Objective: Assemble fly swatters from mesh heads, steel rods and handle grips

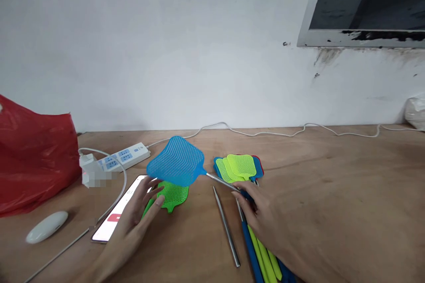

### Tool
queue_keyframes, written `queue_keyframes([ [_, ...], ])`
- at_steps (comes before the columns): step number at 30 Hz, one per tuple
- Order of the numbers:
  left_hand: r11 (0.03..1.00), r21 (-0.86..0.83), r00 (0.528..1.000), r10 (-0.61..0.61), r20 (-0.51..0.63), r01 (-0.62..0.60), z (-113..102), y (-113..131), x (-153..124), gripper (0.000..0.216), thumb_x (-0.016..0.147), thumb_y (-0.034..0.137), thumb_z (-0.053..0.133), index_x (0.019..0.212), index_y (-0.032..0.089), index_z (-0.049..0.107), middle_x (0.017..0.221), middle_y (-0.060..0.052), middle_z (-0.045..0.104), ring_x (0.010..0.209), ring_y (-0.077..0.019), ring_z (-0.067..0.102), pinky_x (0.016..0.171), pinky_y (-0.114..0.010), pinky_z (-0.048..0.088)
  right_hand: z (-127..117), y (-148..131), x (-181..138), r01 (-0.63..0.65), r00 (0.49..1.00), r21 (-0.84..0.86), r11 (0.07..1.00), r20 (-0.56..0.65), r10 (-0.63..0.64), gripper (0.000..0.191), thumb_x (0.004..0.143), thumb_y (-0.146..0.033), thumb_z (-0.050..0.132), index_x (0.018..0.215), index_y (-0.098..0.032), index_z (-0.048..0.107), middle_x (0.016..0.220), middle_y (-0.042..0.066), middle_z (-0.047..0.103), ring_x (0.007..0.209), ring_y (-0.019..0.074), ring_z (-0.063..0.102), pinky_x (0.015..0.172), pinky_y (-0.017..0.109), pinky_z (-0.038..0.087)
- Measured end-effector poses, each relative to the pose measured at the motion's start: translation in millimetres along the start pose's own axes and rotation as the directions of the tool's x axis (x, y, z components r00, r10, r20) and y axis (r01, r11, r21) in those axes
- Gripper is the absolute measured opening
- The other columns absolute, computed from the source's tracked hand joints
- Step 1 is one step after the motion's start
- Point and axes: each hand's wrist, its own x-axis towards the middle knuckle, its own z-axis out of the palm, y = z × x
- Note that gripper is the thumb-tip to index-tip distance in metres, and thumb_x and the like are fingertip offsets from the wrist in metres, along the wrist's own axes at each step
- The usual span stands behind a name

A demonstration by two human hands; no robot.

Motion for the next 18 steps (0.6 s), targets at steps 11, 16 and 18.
queue_keyframes([
  [11,0.792,0.523,0.941,0.188,0.281,-0.315,-7,0,5,0.016,0.097,0.030,0.048,0.097,0.024,0.062,0.093,-0.005,0.067,0.089,-0.0261,0.063,0.079,-0.040,0.049,-9,-17,15,-0.654,0.725,0.677,0.338,0.432,0.537,0.027,0.085,-0.044,0.068,0.091,-0.018,0.063,0.060,0.000,0.064,0.051,0.0106,0.054,0.048,0.020,0.043],
  [16,0.772,0.539,0.920,0.147,0.364,-0.337,-7,-3,5,0.017,0.098,0.027,0.045,0.094,0.023,0.062,0.091,-0.004,0.067,0.088,-0.0252,0.063,0.078,-0.040,0.049,-9,-22,16,-0.749,0.648,0.590,0.303,0.553,0.524,0.036,0.076,-0.049,0.072,0.088,-0.018,0.058,0.058,-0.001,0.065,0.039,0.0043,0.038,0.035,0.015,0.021],
  [18,0.775,0.531,0.912,0.135,0.388,-0.341,-8,-3,5,0.017,0.098,0.027,0.045,0.095,0.024,0.062,0.093,-0.003,0.067,0.089,-0.0248,0.063,0.078,-0.039,0.049,-9,-23,13,-0.760,0.643,0.565,0.322,0.582,0.498,0.037,0.076,-0.047,0.070,0.096,-0.020,0.056,0.059,-0.002,0.065,0.036,0.0050,0.039,0.034,0.015,0.021],
])
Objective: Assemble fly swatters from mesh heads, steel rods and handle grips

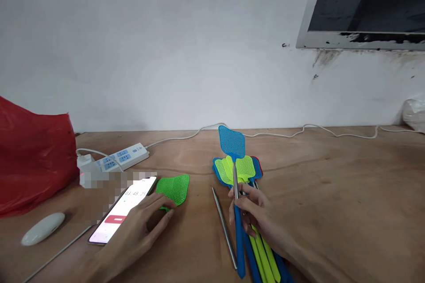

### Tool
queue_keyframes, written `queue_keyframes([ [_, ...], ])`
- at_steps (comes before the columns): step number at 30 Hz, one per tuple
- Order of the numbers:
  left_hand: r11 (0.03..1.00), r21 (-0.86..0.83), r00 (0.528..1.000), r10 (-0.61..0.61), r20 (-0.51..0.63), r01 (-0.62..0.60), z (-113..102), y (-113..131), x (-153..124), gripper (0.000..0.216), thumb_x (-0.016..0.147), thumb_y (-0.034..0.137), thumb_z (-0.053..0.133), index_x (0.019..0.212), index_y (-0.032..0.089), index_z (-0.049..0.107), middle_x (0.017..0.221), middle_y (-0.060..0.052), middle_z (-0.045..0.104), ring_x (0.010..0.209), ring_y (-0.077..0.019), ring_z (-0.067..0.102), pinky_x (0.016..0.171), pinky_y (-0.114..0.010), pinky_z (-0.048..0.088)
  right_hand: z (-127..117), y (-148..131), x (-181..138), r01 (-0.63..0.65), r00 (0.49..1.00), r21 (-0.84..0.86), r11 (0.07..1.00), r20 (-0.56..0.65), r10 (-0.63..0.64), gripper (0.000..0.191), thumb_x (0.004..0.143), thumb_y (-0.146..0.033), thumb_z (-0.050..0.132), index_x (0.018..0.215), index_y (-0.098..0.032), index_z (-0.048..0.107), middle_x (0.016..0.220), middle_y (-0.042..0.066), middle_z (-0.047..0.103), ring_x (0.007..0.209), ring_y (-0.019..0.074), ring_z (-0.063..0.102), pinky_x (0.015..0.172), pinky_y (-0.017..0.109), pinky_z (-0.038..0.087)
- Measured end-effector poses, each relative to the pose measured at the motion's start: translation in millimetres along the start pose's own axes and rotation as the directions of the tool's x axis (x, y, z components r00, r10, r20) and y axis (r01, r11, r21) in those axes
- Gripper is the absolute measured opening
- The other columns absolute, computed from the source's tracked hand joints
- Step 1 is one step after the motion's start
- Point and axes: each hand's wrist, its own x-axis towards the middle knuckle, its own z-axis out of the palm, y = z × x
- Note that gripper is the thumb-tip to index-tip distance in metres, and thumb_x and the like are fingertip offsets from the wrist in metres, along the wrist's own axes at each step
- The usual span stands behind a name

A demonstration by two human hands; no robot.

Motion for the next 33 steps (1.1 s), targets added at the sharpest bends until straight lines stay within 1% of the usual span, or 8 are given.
queue_keyframes([
  [5,1.000,-0.005,1.000,0.007,-0.006,-0.007,-1,1,-1,0.017,0.098,0.028,0.045,0.096,0.024,0.061,0.093,-0.003,0.067,0.089,-0.0243,0.063,0.078,-0.037,0.049,-2,3,-2,0.028,0.999,0.009,1.000,-0.030,-0.028,0.038,0.080,-0.038,0.063,0.113,-0.025,0.049,0.052,-0.006,0.062,0.034,0.0089,0.043,0.033,0.016,0.028],
  [8,1.000,-0.009,1.000,0.002,0.010,-0.002,-1,1,-2,0.018,0.099,0.028,0.044,0.095,0.024,0.061,0.092,-0.003,0.067,0.088,-0.0241,0.062,0.077,-0.037,0.049,-2,2,2,0.021,0.998,0.070,0.997,-0.065,-0.016,0.032,0.083,-0.049,0.061,0.101,-0.024,0.052,0.058,-0.004,0.065,0.036,0.0088,0.046,0.032,0.016,0.029],
  [12,1.000,-0.009,0.999,-0.012,0.044,0.012,-1,2,-1,0.021,0.099,0.029,0.042,0.094,0.023,0.061,0.090,-0.003,0.066,0.086,-0.0236,0.062,0.075,-0.037,0.048,-1,0,4,0.009,0.997,0.087,0.996,-0.082,-0.002,0.045,0.082,-0.065,0.059,0.084,-0.020,0.055,0.062,0.000,0.067,0.039,0.0081,0.050,0.034,0.016,0.034],
  [16,0.999,-0.035,0.997,-0.008,0.079,0.011,-2,5,-1,0.022,0.100,0.029,0.041,0.094,0.023,0.061,0.090,-0.003,0.066,0.086,-0.0227,0.063,0.076,-0.035,0.048,4,0,2,0.025,0.988,0.038,0.999,-0.150,-0.019,0.044,0.076,-0.059,0.071,0.095,-0.022,0.059,0.056,-0.001,0.068,0.035,0.0101,0.048,0.032,0.017,0.031],
  [18,0.998,-0.063,0.994,0.003,0.109,0.004,-4,8,-1,0.023,0.100,0.029,0.040,0.093,0.023,0.062,0.089,-0.003,0.066,0.084,-0.0217,0.063,0.074,-0.033,0.049,5,-2,2,0.029,0.985,0.072,0.997,-0.172,-0.016,0.042,0.072,-0.054,0.077,0.093,-0.022,0.060,0.062,0.001,0.072,0.038,0.0117,0.052,0.033,0.018,0.034],
  [24,0.976,-0.218,0.983,0.037,0.179,0.003,-6,16,-3,0.023,0.101,0.034,0.042,0.098,0.025,0.063,0.089,-0.001,0.067,0.082,-0.0189,0.064,0.071,-0.028,0.049,2,-7,3,0.002,0.999,0.295,0.956,-0.042,0.010,0.034,0.075,-0.052,0.074,0.076,-0.018,0.069,0.088,0.011,0.078,0.072,0.0196,0.070,0.067,0.028,0.054],
  [28,0.951,-0.307,0.976,0.030,0.216,0.039,-3,19,-7,0.021,0.101,0.039,0.047,0.112,0.028,0.061,0.094,0.000,0.069,0.084,-0.0181,0.064,0.070,-0.026,0.050,1,-6,2,-0.021,0.996,0.395,0.918,0.088,-0.015,0.045,0.085,-0.057,0.059,0.089,-0.015,0.076,0.103,0.015,0.077,0.092,0.0257,0.071,0.088,0.036,0.051],
  [33,0.972,-0.232,0.972,0.025,0.235,0.031,5,21,-10,0.020,0.098,0.043,0.051,0.107,0.027,0.060,0.081,0.002,0.061,0.068,-0.0154,0.057,0.062,-0.024,0.046,8,0,2,-0.003,0.985,0.351,0.937,0.160,-0.056,0.049,0.088,-0.060,0.056,0.098,-0.017,0.077,0.116,0.014,0.073,0.103,0.0277,0.068,0.093,0.039,0.048],
])
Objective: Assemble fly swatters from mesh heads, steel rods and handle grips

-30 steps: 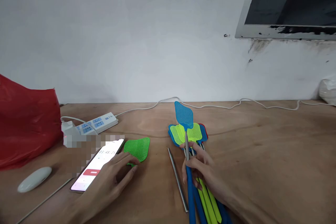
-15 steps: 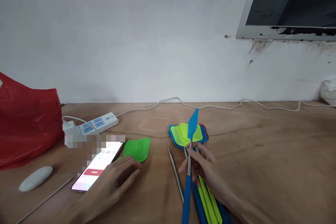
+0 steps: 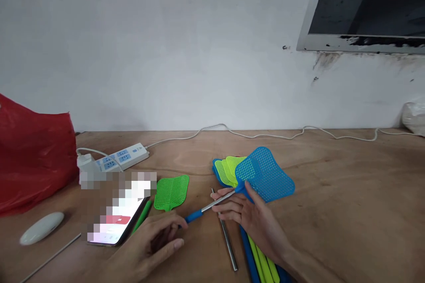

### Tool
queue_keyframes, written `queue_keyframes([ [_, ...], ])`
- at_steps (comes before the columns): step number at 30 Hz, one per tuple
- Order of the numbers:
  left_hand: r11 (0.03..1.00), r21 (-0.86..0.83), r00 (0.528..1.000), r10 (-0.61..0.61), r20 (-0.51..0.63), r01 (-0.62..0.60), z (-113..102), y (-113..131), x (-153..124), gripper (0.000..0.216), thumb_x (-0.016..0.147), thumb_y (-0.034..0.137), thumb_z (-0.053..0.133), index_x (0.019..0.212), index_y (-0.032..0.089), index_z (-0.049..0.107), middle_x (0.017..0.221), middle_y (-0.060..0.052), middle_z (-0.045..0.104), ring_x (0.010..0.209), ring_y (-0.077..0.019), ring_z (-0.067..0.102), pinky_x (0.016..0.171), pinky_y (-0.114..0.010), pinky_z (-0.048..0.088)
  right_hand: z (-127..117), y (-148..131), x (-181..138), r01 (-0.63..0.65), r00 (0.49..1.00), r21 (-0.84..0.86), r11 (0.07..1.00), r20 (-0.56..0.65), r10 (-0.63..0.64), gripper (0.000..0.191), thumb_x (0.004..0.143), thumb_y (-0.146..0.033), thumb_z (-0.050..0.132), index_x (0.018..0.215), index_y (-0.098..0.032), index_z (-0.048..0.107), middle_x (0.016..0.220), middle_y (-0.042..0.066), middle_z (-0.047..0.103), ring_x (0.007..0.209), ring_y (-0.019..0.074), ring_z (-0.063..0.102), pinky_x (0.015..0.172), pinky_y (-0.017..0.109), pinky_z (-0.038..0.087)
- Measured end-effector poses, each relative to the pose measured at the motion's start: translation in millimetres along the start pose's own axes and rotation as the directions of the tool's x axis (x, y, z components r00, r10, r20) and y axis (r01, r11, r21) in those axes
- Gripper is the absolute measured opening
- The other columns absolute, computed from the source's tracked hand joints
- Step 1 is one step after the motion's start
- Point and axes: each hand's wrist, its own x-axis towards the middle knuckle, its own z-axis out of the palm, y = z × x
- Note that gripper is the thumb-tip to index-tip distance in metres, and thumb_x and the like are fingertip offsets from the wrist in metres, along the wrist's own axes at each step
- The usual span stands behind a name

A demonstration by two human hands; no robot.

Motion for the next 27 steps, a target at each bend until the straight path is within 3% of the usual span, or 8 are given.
queue_keyframes([
  [3,0.998,0.066,0.998,-0.017,-0.068,0.021,2,-2,1,0.019,0.097,0.042,0.053,0.101,0.024,0.056,0.081,0.002,0.058,0.064,-0.0153,0.055,0.059,-0.025,0.044,1,7,1,0.031,1.000,-0.030,0.999,-0.002,-0.031,0.048,0.090,-0.060,0.055,0.105,-0.019,0.076,0.117,0.013,0.073,0.105,0.0268,0.067,0.094,0.039,0.047],
  [6,0.996,0.087,0.993,-0.008,-0.121,0.019,0,-4,4,0.019,0.097,0.040,0.053,0.107,0.024,0.052,0.096,-0.002,0.062,0.079,-0.0193,0.062,0.069,-0.029,0.048,1,13,0,0.053,0.999,-0.040,0.998,0.005,-0.053,0.047,0.092,-0.058,0.053,0.109,-0.020,0.074,0.118,0.013,0.073,0.106,0.0264,0.068,0.093,0.040,0.048],
  [9,0.990,0.139,0.998,0.029,-0.051,-0.022,-1,-6,4,0.017,0.102,0.037,0.043,0.107,0.026,0.054,0.106,-0.004,0.064,0.091,-0.0224,0.064,0.078,-0.033,0.048,2,15,0,0.060,0.998,-0.062,0.996,-0.003,-0.060,0.044,0.092,-0.056,0.054,0.111,-0.022,0.074,0.118,0.012,0.073,0.103,0.0263,0.068,0.089,0.040,0.050],
  [12,0.979,0.203,0.999,0.033,0.018,-0.036,0,-9,2,0.027,0.105,0.037,0.033,0.097,0.025,0.056,0.092,-0.003,0.067,0.082,-0.0230,0.066,0.071,-0.032,0.047,1,14,2,0.087,0.991,-0.123,0.989,-0.094,-0.099,0.038,0.085,-0.054,0.067,0.104,-0.023,0.075,0.105,0.009,0.076,0.090,0.0233,0.070,0.079,0.036,0.053],
  [18,0.961,0.273,0.998,0.061,-0.027,-0.051,1,-2,-2,0.036,0.106,0.039,0.024,0.099,0.024,0.055,0.082,-0.004,0.069,0.073,-0.0244,0.067,0.065,-0.033,0.046,0,12,6,0.180,0.887,-0.160,0.971,-0.399,-0.230,0.035,0.070,-0.055,0.079,0.079,-0.021,0.075,0.065,0.001,0.066,0.060,0.0154,0.056,0.058,0.027,0.048],
  [23,0.941,0.324,0.995,0.104,-0.013,-0.094,-1,4,-2,0.041,0.106,0.040,0.019,0.097,0.023,0.055,0.081,-0.005,0.071,0.070,-0.0247,0.067,0.062,-0.033,0.046,-8,13,7,0.200,0.851,-0.169,0.965,-0.459,-0.257,0.035,0.073,-0.056,0.074,0.076,-0.021,0.074,0.058,0.000,0.062,0.053,0.0156,0.051,0.054,0.029,0.045],
  [25,0.939,0.330,0.994,0.107,-0.020,-0.094,-2,1,-2,0.041,0.106,0.039,0.020,0.096,0.023,0.056,0.081,-0.005,0.071,0.069,-0.0247,0.067,0.061,-0.033,0.046,-18,4,8,0.266,0.807,-0.158,0.951,-0.503,-0.310,0.030,0.075,-0.052,0.074,0.077,-0.022,0.073,0.059,-0.001,0.062,0.051,0.0154,0.050,0.051,0.030,0.045],
  [27,0.941,0.330,0.994,0.098,-0.044,-0.078,-4,-6,-2,0.040,0.106,0.038,0.022,0.094,0.024,0.057,0.077,-0.003,0.070,0.066,-0.0242,0.066,0.059,-0.033,0.045,-28,-8,9,0.389,0.729,-0.143,0.910,-0.557,-0.399,0.023,0.075,-0.048,0.074,0.078,-0.025,0.071,0.059,-0.002,0.060,0.051,0.0149,0.050,0.051,0.029,0.046],
])
